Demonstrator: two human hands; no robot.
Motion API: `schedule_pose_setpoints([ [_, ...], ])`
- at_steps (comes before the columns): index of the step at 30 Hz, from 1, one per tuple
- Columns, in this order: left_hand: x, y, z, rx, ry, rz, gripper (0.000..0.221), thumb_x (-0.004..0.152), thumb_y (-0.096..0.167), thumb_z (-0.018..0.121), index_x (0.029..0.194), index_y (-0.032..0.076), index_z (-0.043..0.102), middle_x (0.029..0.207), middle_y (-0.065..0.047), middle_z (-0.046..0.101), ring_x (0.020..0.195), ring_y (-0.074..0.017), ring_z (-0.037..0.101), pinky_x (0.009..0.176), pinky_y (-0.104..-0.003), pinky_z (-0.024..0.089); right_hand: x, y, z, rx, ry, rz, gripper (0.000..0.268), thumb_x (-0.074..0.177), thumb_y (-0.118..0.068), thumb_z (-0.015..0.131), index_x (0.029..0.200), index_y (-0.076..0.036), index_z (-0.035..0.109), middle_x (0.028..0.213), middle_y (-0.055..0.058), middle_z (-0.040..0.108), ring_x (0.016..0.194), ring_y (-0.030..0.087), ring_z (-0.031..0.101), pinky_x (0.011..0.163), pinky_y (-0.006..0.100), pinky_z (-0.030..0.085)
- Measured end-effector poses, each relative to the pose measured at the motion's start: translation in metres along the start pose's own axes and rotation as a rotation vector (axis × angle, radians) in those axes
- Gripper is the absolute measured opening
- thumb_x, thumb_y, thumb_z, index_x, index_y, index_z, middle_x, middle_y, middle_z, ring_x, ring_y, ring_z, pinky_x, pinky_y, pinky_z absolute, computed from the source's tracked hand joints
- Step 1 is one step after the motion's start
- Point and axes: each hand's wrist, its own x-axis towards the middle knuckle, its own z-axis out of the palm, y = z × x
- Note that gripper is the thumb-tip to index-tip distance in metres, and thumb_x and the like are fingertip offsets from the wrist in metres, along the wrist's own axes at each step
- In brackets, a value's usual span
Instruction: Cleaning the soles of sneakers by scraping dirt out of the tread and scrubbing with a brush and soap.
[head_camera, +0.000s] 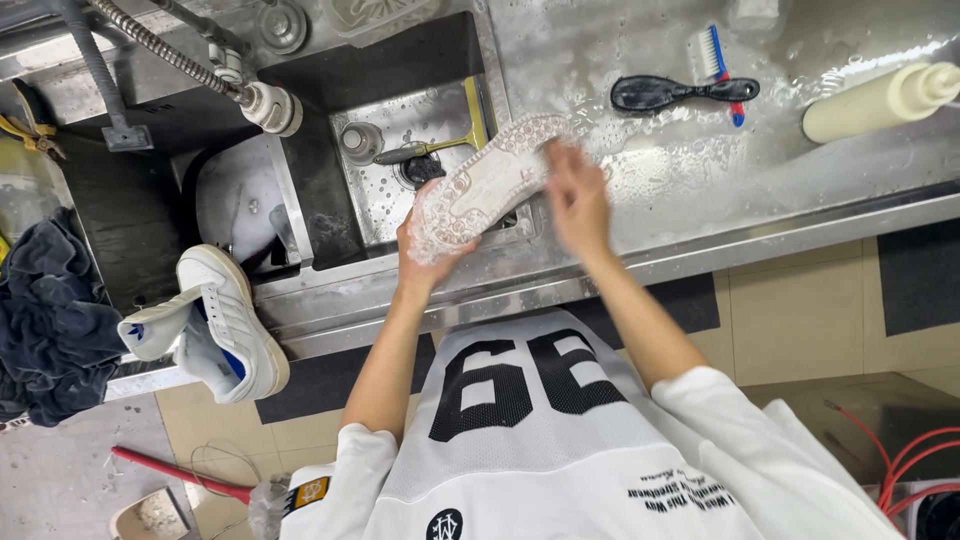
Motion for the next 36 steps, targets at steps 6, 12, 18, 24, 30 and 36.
schedule_pose_setpoints([
  [6,-0.002,0.001,-0.002,0.005,0.012,-0.022,0.125,0.051,0.008,0.120,0.165,0.016,0.069,0.137,-0.021,0.086,0.131,-0.0446,0.082,0.119,-0.056,0.066,0.037,-0.005,-0.023,0.208,-0.116,-0.186,0.053,0.127,-0.010,0.070,0.178,-0.022,0.064,0.173,0.022,0.065,0.159,0.049,0.057,0.127,0.061,0.054],
  [12,0.005,0.023,-0.004,-0.006,-0.028,-0.036,0.122,0.053,0.008,0.119,0.164,0.018,0.069,0.133,-0.025,0.084,0.129,-0.0518,0.081,0.117,-0.061,0.067,0.014,-0.016,-0.012,-0.054,-0.175,-0.262,0.054,0.123,-0.033,0.074,0.176,-0.035,0.067,0.172,0.012,0.066,0.151,0.036,0.062,0.126,0.048,0.056],
  [18,0.001,0.023,0.000,0.011,-0.019,-0.077,0.121,0.053,0.010,0.119,0.164,0.019,0.071,0.137,-0.023,0.084,0.132,-0.0491,0.081,0.119,-0.058,0.065,0.045,0.028,-0.017,-0.115,-0.097,0.107,0.053,0.128,-0.027,0.070,0.180,-0.028,0.061,0.169,0.018,0.069,0.149,0.043,0.062,0.121,0.059,0.057],
  [24,-0.008,0.019,0.008,0.013,-0.050,-0.078,0.124,0.054,0.009,0.117,0.167,0.015,0.066,0.145,-0.027,0.080,0.143,-0.0507,0.074,0.128,-0.061,0.058,0.064,-0.007,-0.032,0.093,-0.141,-0.124,0.048,0.128,-0.015,0.069,0.176,-0.020,0.067,0.161,0.025,0.073,0.146,0.049,0.065,0.117,0.060,0.059],
  [30,0.013,0.033,0.014,0.090,-0.044,-0.029,0.125,0.053,0.007,0.117,0.167,0.013,0.065,0.153,-0.025,0.077,0.149,-0.0484,0.071,0.131,-0.061,0.057,0.039,-0.083,-0.007,0.304,-0.280,-0.433,0.050,0.121,-0.033,0.075,0.171,-0.029,0.070,0.165,0.008,0.076,0.155,0.032,0.065,0.128,0.049,0.055],
  [36,0.022,0.057,0.013,-0.003,-0.121,0.102,0.105,0.074,0.007,0.111,0.165,0.012,0.058,0.157,-0.012,0.076,0.148,-0.0306,0.075,0.127,-0.045,0.066,0.109,-0.037,-0.033,-0.261,-0.508,-0.214,0.065,0.128,-0.026,0.058,0.187,-0.038,0.034,0.188,0.009,0.052,0.159,0.044,0.045,0.128,0.072,0.045],
])
